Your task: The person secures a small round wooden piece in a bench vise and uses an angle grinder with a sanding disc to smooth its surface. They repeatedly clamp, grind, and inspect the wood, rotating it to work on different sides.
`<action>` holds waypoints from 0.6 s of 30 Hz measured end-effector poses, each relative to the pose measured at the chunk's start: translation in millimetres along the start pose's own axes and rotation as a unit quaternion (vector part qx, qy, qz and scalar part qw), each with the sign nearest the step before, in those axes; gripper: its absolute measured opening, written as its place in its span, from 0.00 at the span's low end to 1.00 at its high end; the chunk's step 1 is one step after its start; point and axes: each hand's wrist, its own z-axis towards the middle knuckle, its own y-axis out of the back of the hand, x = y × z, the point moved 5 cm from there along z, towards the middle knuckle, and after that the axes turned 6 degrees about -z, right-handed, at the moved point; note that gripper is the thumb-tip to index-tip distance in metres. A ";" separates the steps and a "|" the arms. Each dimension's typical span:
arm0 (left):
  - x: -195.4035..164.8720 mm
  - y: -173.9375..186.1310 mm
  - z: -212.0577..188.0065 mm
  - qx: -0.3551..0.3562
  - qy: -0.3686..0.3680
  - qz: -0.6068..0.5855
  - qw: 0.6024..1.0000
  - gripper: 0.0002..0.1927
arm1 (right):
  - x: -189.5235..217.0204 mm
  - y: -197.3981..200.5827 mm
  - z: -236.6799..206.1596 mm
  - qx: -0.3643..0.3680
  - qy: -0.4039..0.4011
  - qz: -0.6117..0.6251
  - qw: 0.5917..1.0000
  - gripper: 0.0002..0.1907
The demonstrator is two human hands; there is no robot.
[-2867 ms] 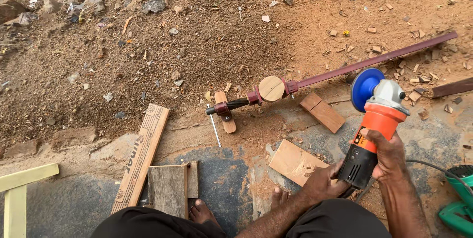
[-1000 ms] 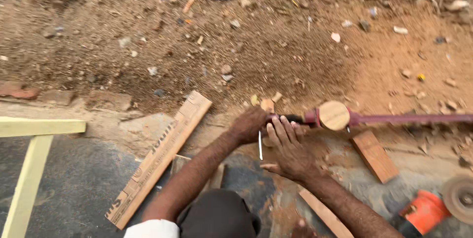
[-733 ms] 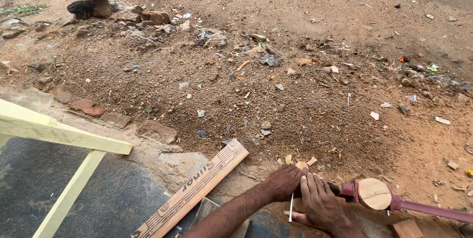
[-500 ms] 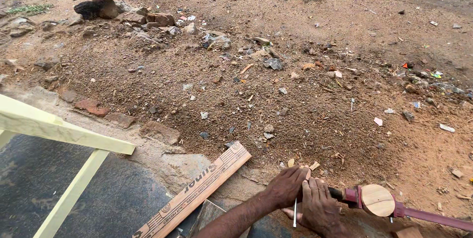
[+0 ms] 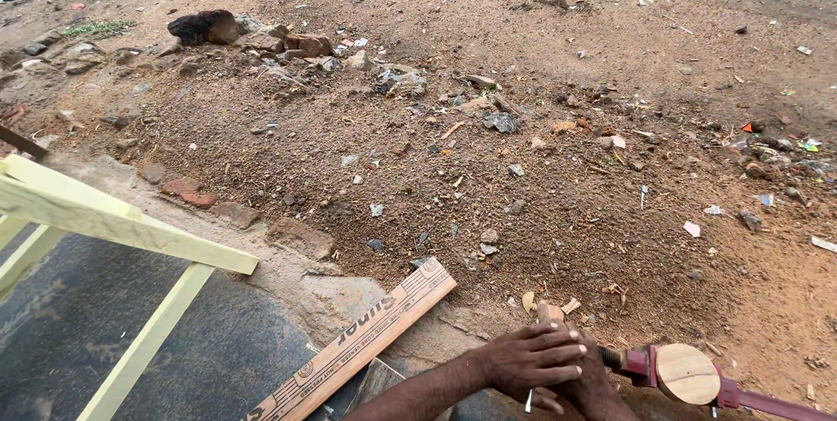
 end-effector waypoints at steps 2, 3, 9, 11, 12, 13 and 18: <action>2.5 -5.9 -1.1 -0.016 0.016 -0.055 0.998 0.38 | 1.9 -2.6 -1.5 -0.001 -0.019 -0.058 0.998 0.29; 2.5 -9.5 -0.9 -0.031 0.023 -0.038 0.999 0.34 | 0.6 -7.2 -0.3 0.031 -0.049 -0.058 0.997 0.29; 16.3 -27.9 7.0 -0.143 0.099 -0.052 0.983 0.18 | -7.0 -18.6 16.6 0.173 -0.162 -0.035 0.971 0.28; 14.2 -27.3 9.0 -0.168 0.132 -0.081 0.974 0.16 | -2.7 -14.2 15.7 0.176 -0.174 -0.036 0.968 0.27; 17.4 -30.2 6.9 -0.146 0.225 -0.151 0.951 0.15 | 1.5 -12.2 12.9 0.178 -0.177 -0.037 0.967 0.27; 17.8 -35.6 6.3 -0.115 0.314 -0.227 0.915 0.14 | 6.1 -9.8 8.7 0.179 -0.182 -0.039 0.966 0.27; 55.5 -35.6 19.3 -0.130 0.509 -0.394 0.754 0.12 | 30.3 2.0 -3.3 0.226 -0.221 -0.054 0.947 0.26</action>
